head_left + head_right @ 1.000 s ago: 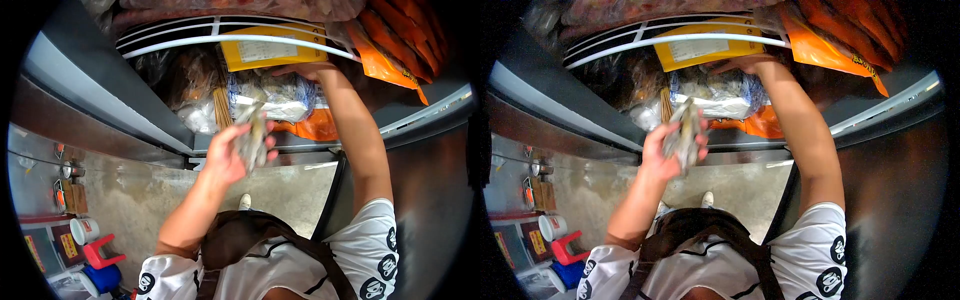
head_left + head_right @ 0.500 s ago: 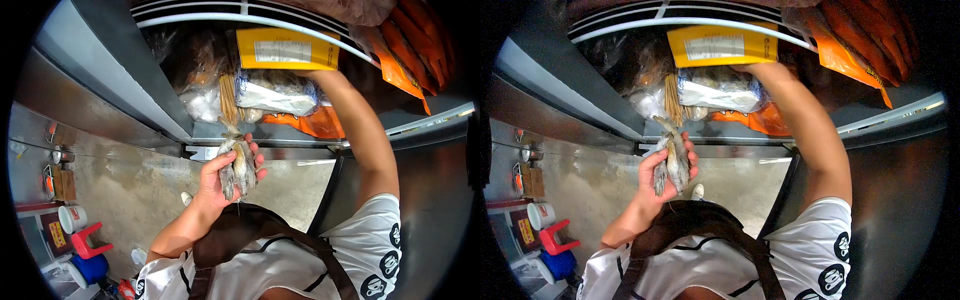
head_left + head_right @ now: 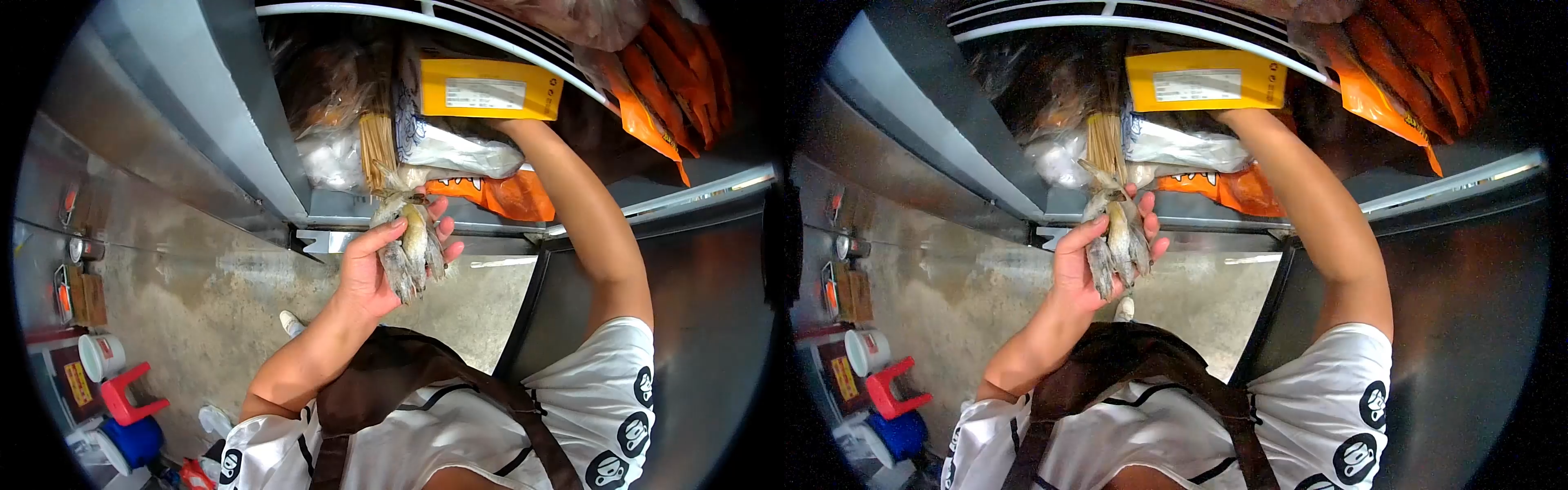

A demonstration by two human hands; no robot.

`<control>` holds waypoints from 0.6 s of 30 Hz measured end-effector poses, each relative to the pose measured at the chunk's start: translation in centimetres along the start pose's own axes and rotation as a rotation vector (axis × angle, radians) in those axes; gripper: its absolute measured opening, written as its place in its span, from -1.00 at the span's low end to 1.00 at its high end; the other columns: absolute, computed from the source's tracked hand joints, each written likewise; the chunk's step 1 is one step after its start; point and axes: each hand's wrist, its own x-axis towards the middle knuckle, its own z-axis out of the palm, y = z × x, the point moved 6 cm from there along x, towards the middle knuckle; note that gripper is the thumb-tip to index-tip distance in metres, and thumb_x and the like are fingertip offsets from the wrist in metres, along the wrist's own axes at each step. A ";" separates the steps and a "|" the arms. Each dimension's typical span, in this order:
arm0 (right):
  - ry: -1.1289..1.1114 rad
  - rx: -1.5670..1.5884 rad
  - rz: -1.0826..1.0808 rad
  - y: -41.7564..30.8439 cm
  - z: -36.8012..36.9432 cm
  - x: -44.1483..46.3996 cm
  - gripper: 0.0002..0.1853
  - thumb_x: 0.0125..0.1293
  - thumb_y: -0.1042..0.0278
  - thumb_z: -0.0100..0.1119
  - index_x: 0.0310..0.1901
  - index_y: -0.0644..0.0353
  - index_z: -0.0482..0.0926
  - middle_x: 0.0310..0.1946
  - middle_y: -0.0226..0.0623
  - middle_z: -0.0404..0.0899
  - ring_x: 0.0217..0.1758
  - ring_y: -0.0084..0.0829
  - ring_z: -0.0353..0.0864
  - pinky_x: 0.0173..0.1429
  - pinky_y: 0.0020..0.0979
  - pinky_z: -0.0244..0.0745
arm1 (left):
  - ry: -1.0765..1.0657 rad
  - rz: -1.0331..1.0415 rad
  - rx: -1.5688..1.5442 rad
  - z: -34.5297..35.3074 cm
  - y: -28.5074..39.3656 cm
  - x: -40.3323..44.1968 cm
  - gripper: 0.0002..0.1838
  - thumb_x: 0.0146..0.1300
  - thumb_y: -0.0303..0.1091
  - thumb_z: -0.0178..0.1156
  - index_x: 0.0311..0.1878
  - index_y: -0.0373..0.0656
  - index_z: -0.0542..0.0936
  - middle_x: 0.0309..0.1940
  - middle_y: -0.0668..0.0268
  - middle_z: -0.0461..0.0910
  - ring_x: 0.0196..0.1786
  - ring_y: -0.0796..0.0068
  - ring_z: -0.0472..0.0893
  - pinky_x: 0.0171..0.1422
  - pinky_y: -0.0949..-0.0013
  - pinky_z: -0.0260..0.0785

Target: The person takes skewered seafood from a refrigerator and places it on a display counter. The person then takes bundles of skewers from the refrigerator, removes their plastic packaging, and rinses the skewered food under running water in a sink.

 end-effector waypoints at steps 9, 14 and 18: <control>0.072 -0.161 -0.010 -0.1 -0.6 -0.1 -0.43 0.30 -0.21 -0.18 0.22 -0.07 0.32 0.26 -0.26 0.27 0.28 -0.21 0.24 0.31 -0.22 0.14 | -0.125 0.036 -0.028 0.3 0.6 -0.7 -0.43 0.15 -0.35 0.09 0.27 -0.07 0.26 0.28 0.14 0.23 0.34 0.15 0.20 0.37 -0.24 0.00; 0.334 -0.200 -0.018 0.2 -1.1 -0.3 -0.52 0.33 -0.12 -0.17 0.13 0.00 0.39 0.12 -0.22 0.42 0.12 -0.22 0.40 0.16 -0.20 0.32 | -0.131 0.060 0.058 -0.2 1.3 -1.3 -0.34 0.11 -0.29 0.14 0.33 -0.06 0.21 0.34 0.15 0.15 0.36 0.15 0.17 0.38 -0.26 -0.09; -0.064 1.822 0.334 2.4 0.6 -1.6 -0.81 0.39 0.24 -0.16 -0.22 0.11 0.44 -0.39 -0.28 0.50 -0.48 -0.43 0.41 -0.41 -0.44 0.38 | -0.144 0.074 0.020 -0.2 1.8 -1.4 -0.40 0.13 -0.30 0.13 0.28 -0.07 0.25 0.31 0.15 0.19 0.36 0.16 0.19 0.37 -0.25 -0.03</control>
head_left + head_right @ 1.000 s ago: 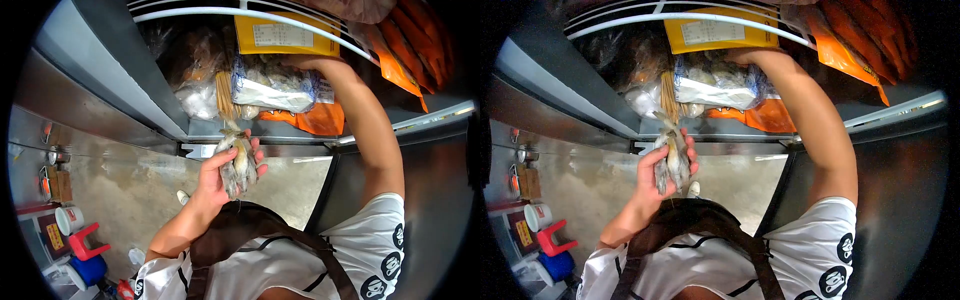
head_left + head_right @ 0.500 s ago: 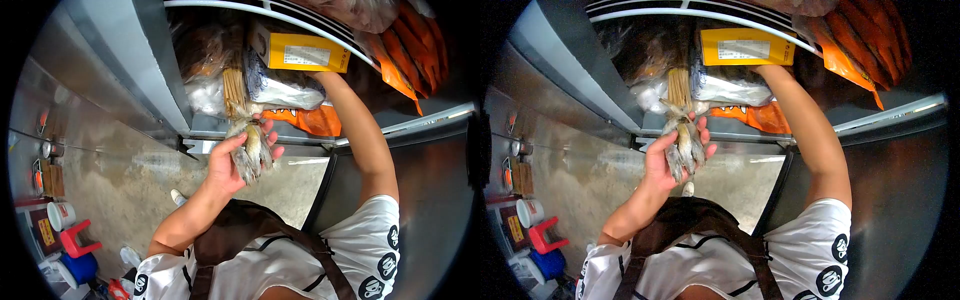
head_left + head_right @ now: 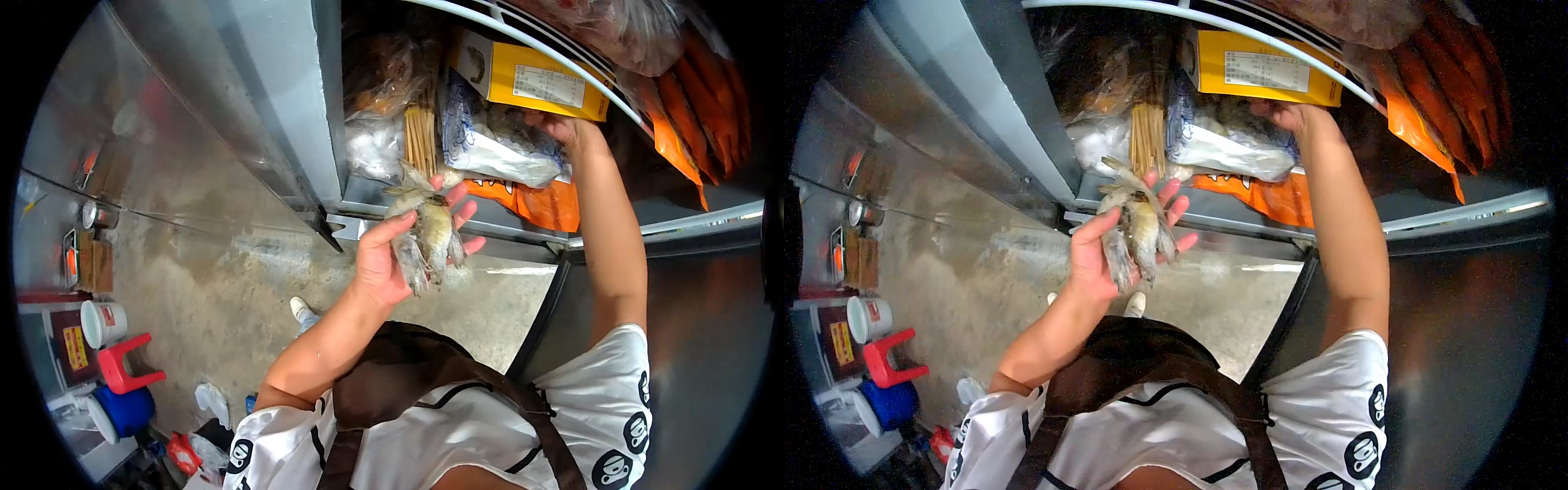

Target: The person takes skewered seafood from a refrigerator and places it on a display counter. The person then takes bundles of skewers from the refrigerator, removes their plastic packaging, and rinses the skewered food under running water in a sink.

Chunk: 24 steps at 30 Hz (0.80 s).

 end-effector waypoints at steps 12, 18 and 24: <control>-0.143 -0.154 0.006 0.9 0.8 -9.7 -0.85 0.28 0.41 0.02 -0.21 0.31 0.49 -0.46 -0.33 0.55 -0.52 -0.57 0.50 -0.48 -0.59 0.44 | 0.031 0.000 -0.034 0.9 -2.0 5.4 -0.54 0.19 -0.29 0.05 0.16 -0.15 0.31 0.23 -0.11 0.24 0.36 -0.04 0.16 0.39 -0.20 -0.02; -0.253 -0.168 -0.116 2.5 0.8 -16.0 -0.79 0.26 0.35 0.10 -0.15 0.28 0.47 -0.45 -0.34 0.56 -0.60 -0.65 0.38 -0.61 -0.61 0.20 | 0.014 -0.003 -0.035 0.4 -2.6 5.4 -0.52 0.19 -0.25 0.06 0.17 -0.16 0.30 0.28 -0.11 0.16 0.39 -0.05 0.11 0.41 -0.19 -0.06; -0.315 0.040 -0.217 4.3 1.1 -16.9 -0.73 0.29 0.28 0.09 -0.06 0.24 0.46 -0.35 -0.40 0.54 -0.52 -0.69 0.37 -0.55 -0.66 0.18 | -0.017 -0.012 -0.041 0.1 -3.2 5.4 -0.51 0.20 -0.23 0.07 0.18 -0.16 0.31 0.32 -0.05 0.13 0.41 -0.03 0.06 0.43 -0.19 -0.11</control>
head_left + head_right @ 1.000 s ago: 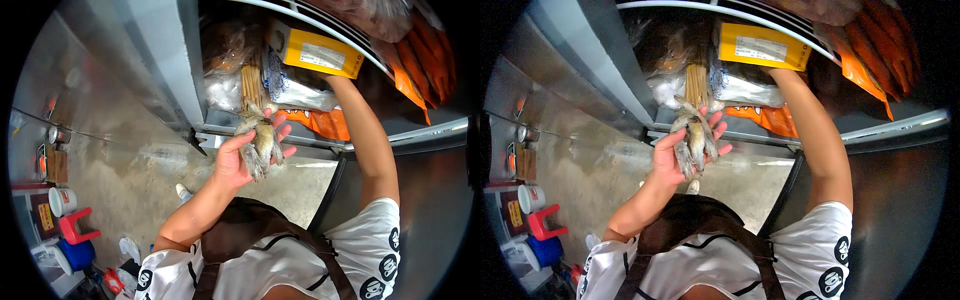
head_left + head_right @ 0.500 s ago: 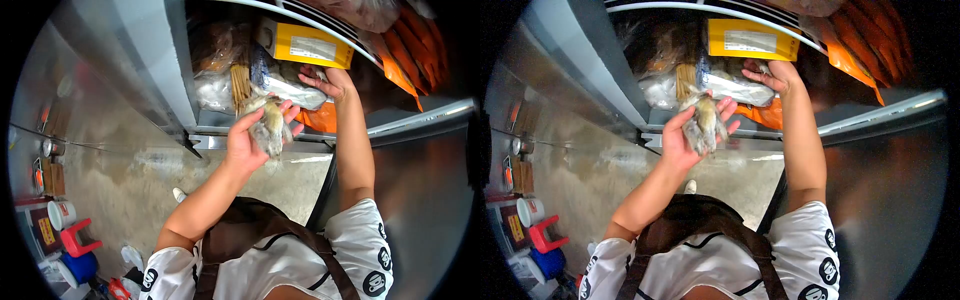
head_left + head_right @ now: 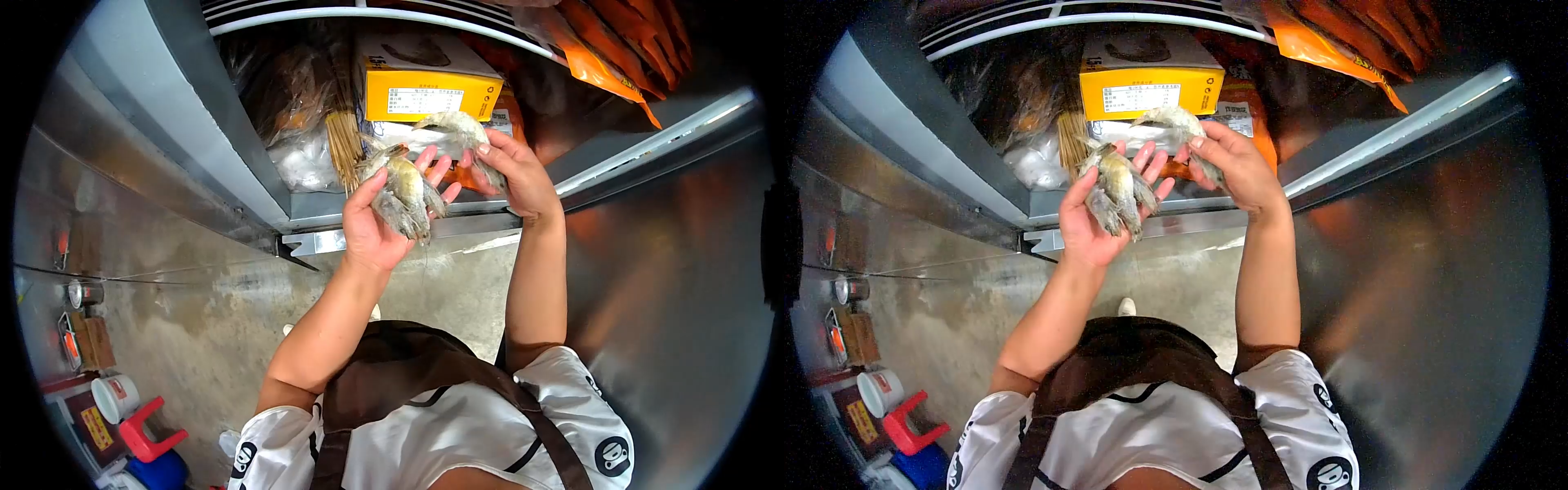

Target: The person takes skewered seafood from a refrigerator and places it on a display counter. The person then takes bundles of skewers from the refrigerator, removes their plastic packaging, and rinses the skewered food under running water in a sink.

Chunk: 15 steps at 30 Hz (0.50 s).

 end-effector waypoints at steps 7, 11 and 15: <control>0.340 -0.765 -0.449 -3.1 -1.0 2.7 -0.69 0.26 0.39 0.09 -0.01 0.35 0.45 -0.23 -0.20 0.57 -0.23 -0.38 0.55 -0.15 -0.45 0.44 | 0.025 0.062 0.029 1.6 1.1 0.1 -0.52 0.21 -0.22 0.05 0.18 -0.17 0.32 0.31 -0.04 0.14 0.40 -0.02 0.10 0.42 -0.14 -0.06; 0.573 -0.981 -0.937 -6.2 0.4 1.7 -0.70 0.20 0.47 0.13 -0.04 0.35 0.46 -0.19 -0.07 0.54 -0.15 -0.23 0.56 -0.06 -0.38 0.44 | 0.021 0.116 0.075 3.1 2.4 0.8 -0.55 0.21 -0.21 0.03 0.13 -0.21 0.36 0.26 -0.08 0.21 0.38 -0.01 0.13 0.42 -0.10 -0.03; 0.580 -1.024 -1.053 -6.8 -0.1 1.3 -0.69 0.15 0.52 0.18 -0.05 0.33 0.47 -0.22 -0.15 0.55 -0.19 -0.29 0.57 -0.07 -0.41 0.44 | 0.065 0.162 0.107 4.6 3.9 2.6 -0.61 0.23 -0.24 -0.01 0.05 -0.28 0.38 0.19 -0.17 0.25 0.34 -0.12 0.17 0.41 -0.13 -0.01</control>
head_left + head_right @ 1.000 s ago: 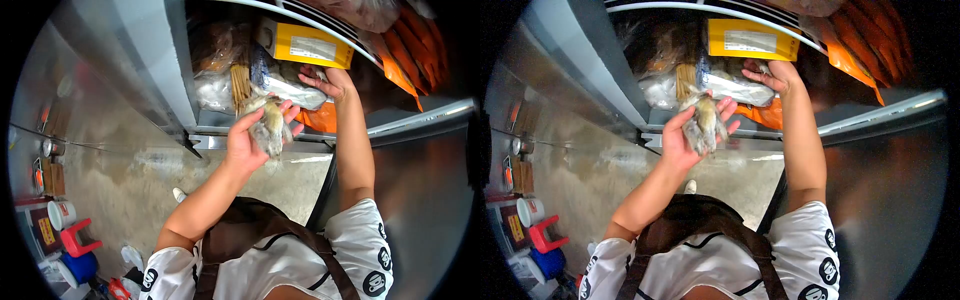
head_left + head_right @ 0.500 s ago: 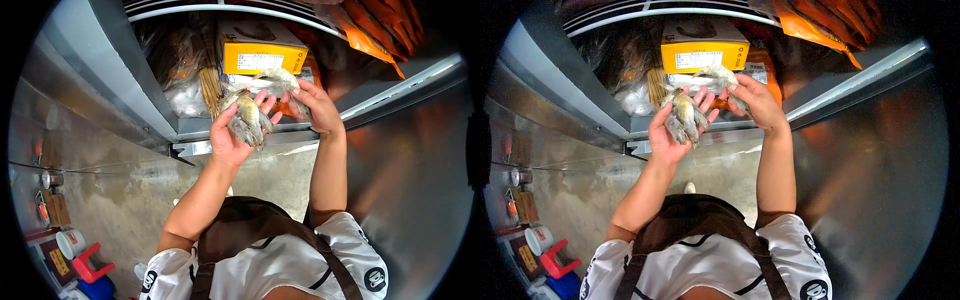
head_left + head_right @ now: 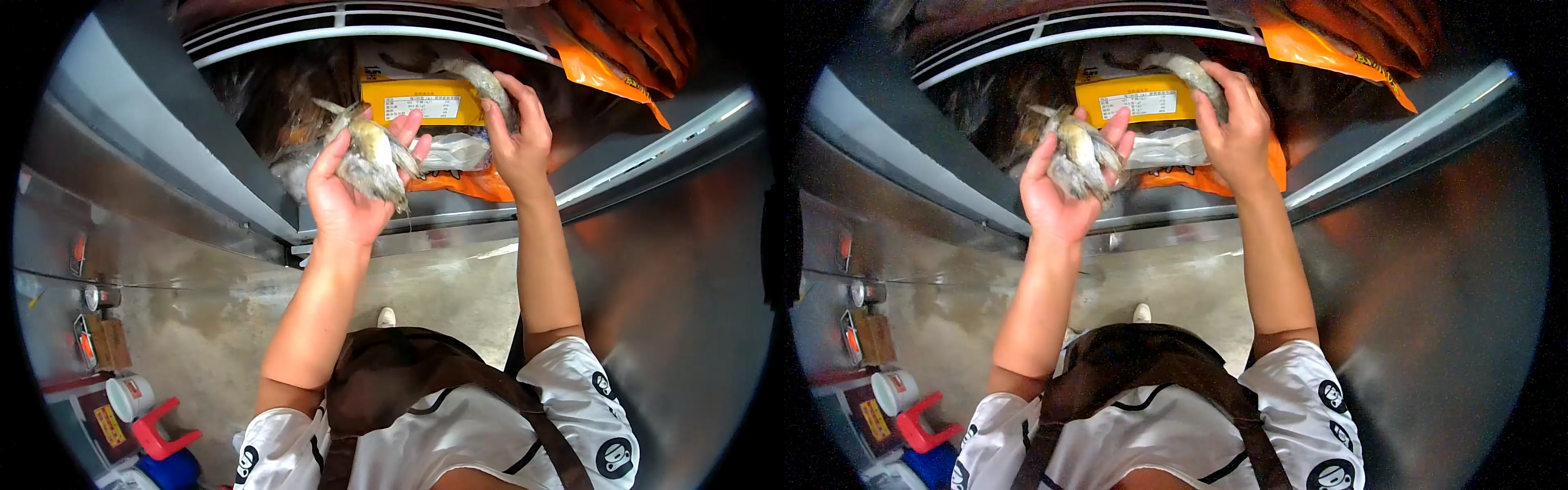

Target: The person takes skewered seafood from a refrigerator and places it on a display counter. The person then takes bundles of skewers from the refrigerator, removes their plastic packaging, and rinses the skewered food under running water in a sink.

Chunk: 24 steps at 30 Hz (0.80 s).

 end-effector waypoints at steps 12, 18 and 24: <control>-0.124 0.515 0.545 1.6 -0.8 -5.7 -0.72 0.10 0.55 0.21 -0.10 0.30 0.54 -0.23 -0.34 0.58 -0.19 -0.57 0.53 -0.07 -0.52 0.43 | 0.145 0.010 0.009 1.2 -0.8 1.5 -0.64 0.21 -0.32 0.01 0.02 -0.33 0.38 0.04 -0.11 0.36 0.21 -0.19 0.32 0.27 -0.18 0.20; -0.090 0.008 0.207 1.2 -0.8 -2.7 -0.71 0.04 0.47 0.23 -0.14 0.18 0.57 -0.25 -0.18 0.59 -0.19 -0.21 0.58 -0.11 -0.34 0.47 | -0.089 -0.073 0.021 6.0 1.0 3.6 -0.56 0.22 -0.35 -0.01 0.14 -0.35 0.29 0.14 -0.11 0.30 0.24 -0.23 0.27 0.28 -0.26 0.16; -0.323 -0.416 0.192 3.6 3.7 -0.5 -0.85 0.09 0.34 0.18 -0.33 0.20 0.58 -0.29 -0.05 0.59 -0.20 -0.08 0.58 -0.14 -0.14 0.48 | -0.199 -0.116 0.208 7.4 3.0 4.6 -0.48 0.23 -0.42 -0.11 0.27 -0.33 0.19 0.27 -0.11 0.19 0.34 -0.21 0.13 0.36 -0.22 0.06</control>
